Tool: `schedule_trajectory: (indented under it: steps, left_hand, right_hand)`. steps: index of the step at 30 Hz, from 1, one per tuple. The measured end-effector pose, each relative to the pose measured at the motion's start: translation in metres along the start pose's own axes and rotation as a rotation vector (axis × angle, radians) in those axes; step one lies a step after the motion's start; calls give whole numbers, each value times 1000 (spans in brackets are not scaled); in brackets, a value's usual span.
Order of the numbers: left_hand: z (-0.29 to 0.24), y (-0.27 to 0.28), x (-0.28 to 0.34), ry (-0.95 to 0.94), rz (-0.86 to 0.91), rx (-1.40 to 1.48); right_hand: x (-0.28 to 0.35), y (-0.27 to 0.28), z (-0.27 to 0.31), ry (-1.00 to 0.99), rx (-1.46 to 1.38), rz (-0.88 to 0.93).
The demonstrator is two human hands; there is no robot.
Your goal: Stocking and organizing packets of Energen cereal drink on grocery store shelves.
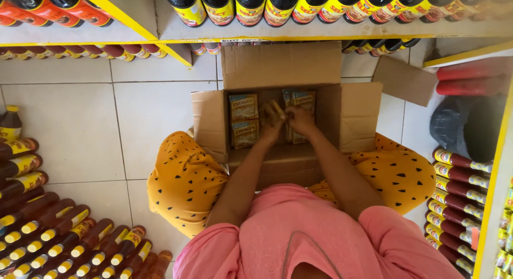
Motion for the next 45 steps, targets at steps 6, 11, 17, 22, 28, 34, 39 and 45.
schedule_trajectory:
  steps: [6, 11, 17, 22, 28, 34, 39, 45]
  left_hand:
    - [16, 12, -10, -34, -344, -60]
    - [22, 14, -4, -196, -413, 85]
    - [-18, 14, 27, -245, -369, 438]
    - [-88, 18, 80, -233, -242, 613]
    - [-146, 36, 133, -230, -103, 647]
    - [-170, 58, 161, -348, -117, 641]
    - [-219, 86, 176, -526, -151, 690]
    - [-289, 116, 210, -902, -44, 741]
  right_hand:
    - [47, 1, 25, 458, 149, -138]
    - [35, 1, -3, 319, 1, 145]
    - [8, 3, -62, -10, -427, 269]
    - [45, -10, -60, -435, -755, 492]
    - [106, 40, 10, 27, -1326, 583]
    - [154, 89, 44, 268, -1440, 379]
    - [205, 129, 99, 623, -1392, 411]
    - [280, 175, 156, 827, -1290, 438]
Point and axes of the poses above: each hand's wrist, its own x-axis away from the middle knuckle, its own y-axis out of the back of the hand, z = x × y, the point moved 6 cm from there along -x, towards the middle knuckle, and after that the axes turned 15 degrees about -y, right-handed, at the moved point
